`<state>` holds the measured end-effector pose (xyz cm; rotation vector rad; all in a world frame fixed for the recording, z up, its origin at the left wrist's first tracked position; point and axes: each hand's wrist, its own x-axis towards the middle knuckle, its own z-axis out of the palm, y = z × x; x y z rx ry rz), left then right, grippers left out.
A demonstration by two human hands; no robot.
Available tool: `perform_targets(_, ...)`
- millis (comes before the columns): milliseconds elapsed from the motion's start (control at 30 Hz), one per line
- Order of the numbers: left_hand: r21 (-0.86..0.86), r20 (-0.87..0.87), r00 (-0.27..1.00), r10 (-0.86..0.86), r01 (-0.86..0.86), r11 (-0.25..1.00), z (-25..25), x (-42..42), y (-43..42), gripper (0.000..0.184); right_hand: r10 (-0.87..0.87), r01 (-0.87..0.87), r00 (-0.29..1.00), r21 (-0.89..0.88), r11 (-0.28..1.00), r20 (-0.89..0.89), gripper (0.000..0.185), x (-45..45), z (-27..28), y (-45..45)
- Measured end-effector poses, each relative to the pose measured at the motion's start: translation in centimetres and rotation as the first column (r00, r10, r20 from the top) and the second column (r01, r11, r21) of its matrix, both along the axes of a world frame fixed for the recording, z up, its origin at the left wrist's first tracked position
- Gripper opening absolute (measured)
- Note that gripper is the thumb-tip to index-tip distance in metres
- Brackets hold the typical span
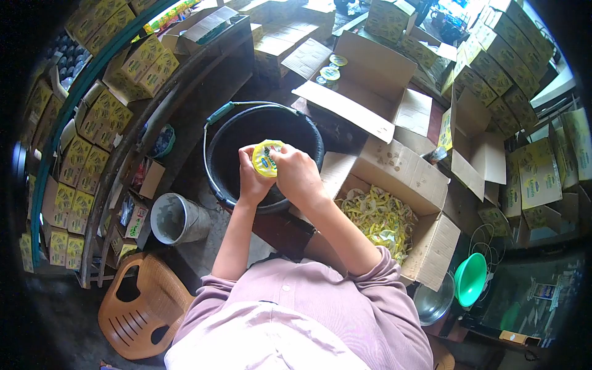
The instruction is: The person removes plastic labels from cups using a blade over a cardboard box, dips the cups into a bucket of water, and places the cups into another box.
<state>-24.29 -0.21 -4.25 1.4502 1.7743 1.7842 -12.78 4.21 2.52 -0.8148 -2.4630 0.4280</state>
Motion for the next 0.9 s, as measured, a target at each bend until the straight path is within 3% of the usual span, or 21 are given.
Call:
perform_targets(667,-0.019,-0.012,1.0,-0.008,0.008,1.0,-0.4,0.0,0.1,0.065,-0.015,0.021,0.983,-0.03,0.999,0.184,0.025,0.0,0.2,0.3)
perform_targets(900,-0.04,0.091,0.996,-0.008,0.011,0.999,-0.6,-0.1,0.2,0.065,0.023,-0.003,0.975,-0.089,0.996,0.221,0.025,0.9,0.5,0.1)
